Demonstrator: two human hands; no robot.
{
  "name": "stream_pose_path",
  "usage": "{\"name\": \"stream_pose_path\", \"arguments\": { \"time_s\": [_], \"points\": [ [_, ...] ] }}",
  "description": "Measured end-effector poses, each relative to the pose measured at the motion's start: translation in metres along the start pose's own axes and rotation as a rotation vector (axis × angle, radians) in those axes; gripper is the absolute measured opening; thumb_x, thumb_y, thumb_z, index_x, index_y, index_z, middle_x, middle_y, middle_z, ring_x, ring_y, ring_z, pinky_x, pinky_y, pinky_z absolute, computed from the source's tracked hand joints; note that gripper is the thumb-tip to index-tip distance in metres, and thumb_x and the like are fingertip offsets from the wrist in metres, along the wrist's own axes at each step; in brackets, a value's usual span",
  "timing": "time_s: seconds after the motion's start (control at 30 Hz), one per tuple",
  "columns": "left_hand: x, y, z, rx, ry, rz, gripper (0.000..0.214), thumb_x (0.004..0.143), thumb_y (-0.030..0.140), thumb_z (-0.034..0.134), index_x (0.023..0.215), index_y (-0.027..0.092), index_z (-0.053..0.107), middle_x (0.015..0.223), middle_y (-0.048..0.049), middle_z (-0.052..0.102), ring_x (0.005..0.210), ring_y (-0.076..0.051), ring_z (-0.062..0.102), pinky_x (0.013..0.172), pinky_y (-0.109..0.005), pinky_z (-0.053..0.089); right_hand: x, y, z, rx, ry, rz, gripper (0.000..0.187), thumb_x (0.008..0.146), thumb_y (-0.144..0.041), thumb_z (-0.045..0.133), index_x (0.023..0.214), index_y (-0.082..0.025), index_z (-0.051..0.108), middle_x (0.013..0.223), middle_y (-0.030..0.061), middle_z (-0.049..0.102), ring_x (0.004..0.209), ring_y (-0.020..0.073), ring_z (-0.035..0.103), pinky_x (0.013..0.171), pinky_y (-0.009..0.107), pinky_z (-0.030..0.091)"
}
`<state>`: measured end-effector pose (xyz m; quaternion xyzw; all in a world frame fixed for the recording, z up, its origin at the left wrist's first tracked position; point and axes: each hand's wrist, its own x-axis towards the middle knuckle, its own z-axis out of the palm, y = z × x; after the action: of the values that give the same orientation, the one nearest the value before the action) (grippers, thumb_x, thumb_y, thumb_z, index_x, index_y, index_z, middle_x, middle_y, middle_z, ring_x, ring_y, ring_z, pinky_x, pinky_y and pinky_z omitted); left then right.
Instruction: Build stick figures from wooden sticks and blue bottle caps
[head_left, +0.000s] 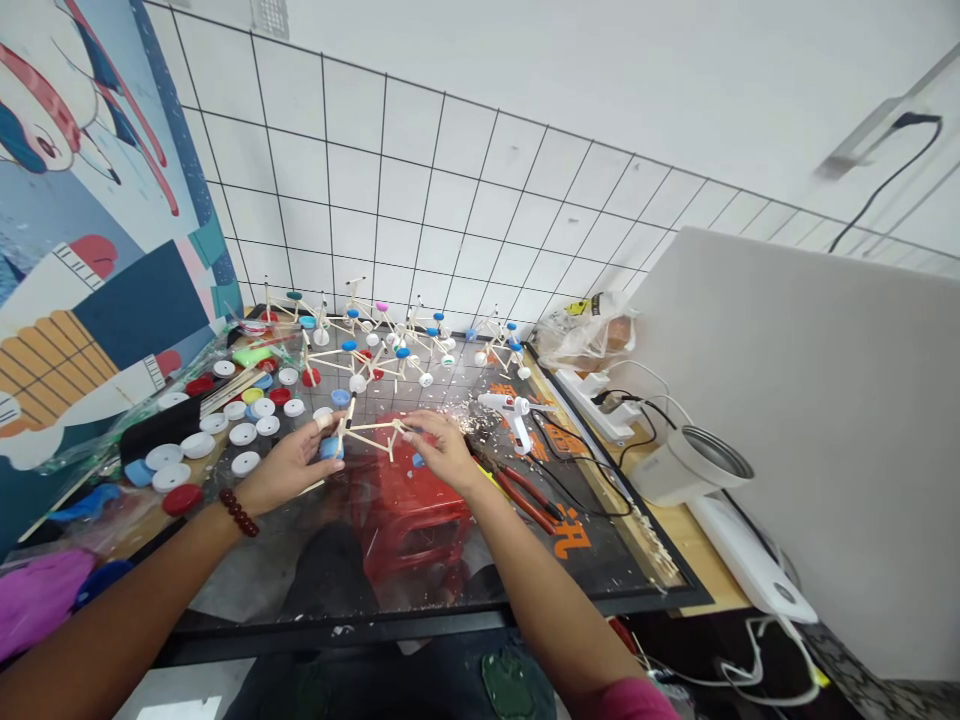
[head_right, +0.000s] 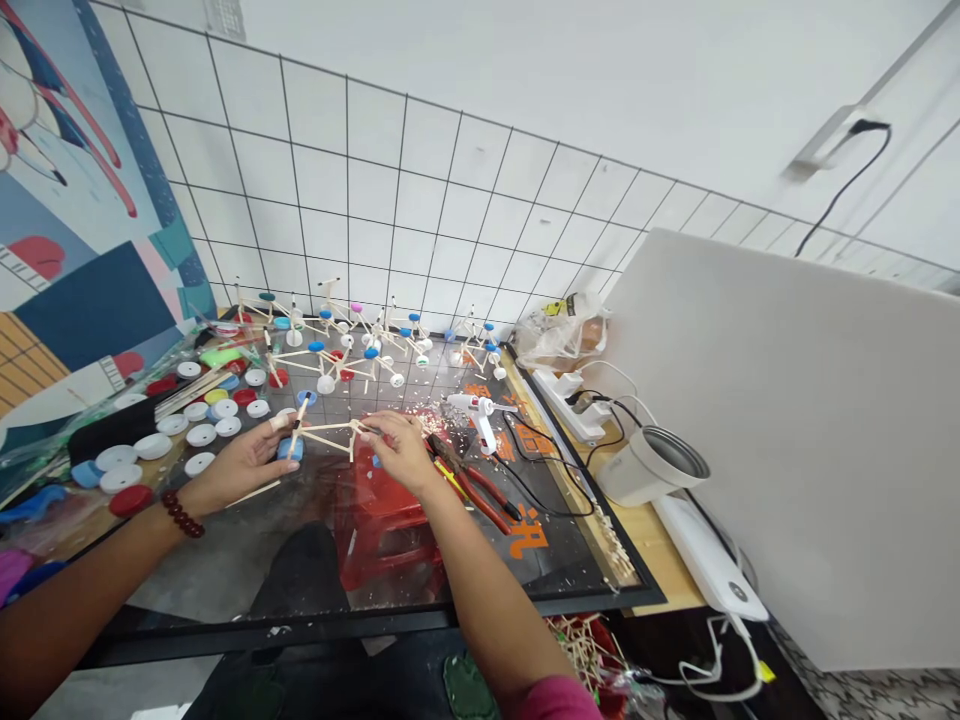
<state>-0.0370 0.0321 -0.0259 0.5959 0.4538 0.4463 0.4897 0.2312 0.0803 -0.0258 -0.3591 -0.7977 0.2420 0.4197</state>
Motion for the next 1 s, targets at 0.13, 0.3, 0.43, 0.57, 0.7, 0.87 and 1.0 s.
{"name": "stream_pose_path", "arguments": {
  "time_s": [0.13,0.3,0.43,0.57,0.7,0.87,1.0],
  "points": [
    [0.000,-0.001,0.000,0.004,0.001,-0.005,0.086,0.064,0.051,0.086,0.138,0.025,0.053,0.157,-0.0122,0.046,0.148,-0.034,0.036,0.121,-0.051,0.030,0.000,-0.003,0.001,-0.019,0.006,0.025,0.018,0.094,-0.033,0.063,0.106,-0.027,0.075,0.111,0.0055,0.076,0.110,0.0247,0.067,0.106,0.051,0.040],
    [-0.002,0.004,0.000,0.043,0.012,-0.007,0.088,0.064,0.051,0.086,0.141,0.025,0.051,0.158,-0.0125,0.044,0.149,-0.035,0.034,0.122,-0.052,0.027,-0.003,-0.004,0.000,-0.049,0.007,0.053,0.022,0.093,-0.036,0.063,0.112,-0.029,0.074,0.119,0.0061,0.074,0.119,0.0278,0.064,0.113,0.058,0.029],
    [-0.003,0.005,-0.001,0.076,0.003,0.003,0.093,0.066,0.047,0.085,0.147,0.025,0.044,0.161,-0.0141,0.038,0.149,-0.035,0.034,0.122,-0.052,0.029,-0.005,-0.004,-0.012,0.005,0.122,0.044,0.032,0.094,-0.045,0.060,0.121,-0.030,0.070,0.124,0.0061,0.073,0.122,0.0273,0.063,0.112,0.053,0.035],
    [-0.004,0.007,-0.003,0.085,0.008,0.056,0.094,0.069,0.043,0.084,0.150,0.026,0.039,0.162,-0.0132,0.038,0.150,-0.034,0.032,0.124,-0.051,0.025,-0.007,-0.003,-0.031,0.092,0.287,0.065,0.036,0.096,-0.048,0.054,0.120,-0.027,0.070,0.117,0.0070,0.075,0.114,0.0258,0.067,0.105,0.047,0.045],
    [-0.006,0.011,-0.004,0.080,0.053,0.140,0.092,0.072,0.042,0.083,0.151,0.028,0.038,0.158,-0.0139,0.043,0.149,-0.033,0.034,0.124,-0.052,0.024,-0.009,-0.007,-0.046,0.126,0.405,0.053,0.036,0.096,-0.048,0.054,0.117,-0.024,0.070,0.114,0.0075,0.076,0.112,0.0248,0.067,0.103,0.043,0.048],
    [-0.015,0.024,-0.003,0.096,0.194,0.264,0.085,0.077,0.049,0.078,0.148,0.024,0.039,0.156,-0.0157,0.046,0.148,-0.034,0.036,0.123,-0.053,0.027,-0.015,-0.018,-0.049,0.116,0.492,0.003,0.035,0.097,-0.046,0.050,0.114,-0.022,0.070,0.111,0.0079,0.076,0.109,0.0229,0.067,0.100,0.040,0.049],
    [-0.025,0.049,-0.014,0.177,0.577,0.364,0.056,0.086,0.044,0.070,0.133,0.019,0.054,0.141,-0.0104,0.061,0.134,-0.029,0.055,0.117,-0.046,0.040,-0.018,-0.018,-0.050,0.020,0.522,-0.021,0.034,0.097,-0.044,0.049,0.109,-0.021,0.071,0.109,0.0095,0.075,0.108,0.0238,0.066,0.100,0.041,0.048]
  ]
}}
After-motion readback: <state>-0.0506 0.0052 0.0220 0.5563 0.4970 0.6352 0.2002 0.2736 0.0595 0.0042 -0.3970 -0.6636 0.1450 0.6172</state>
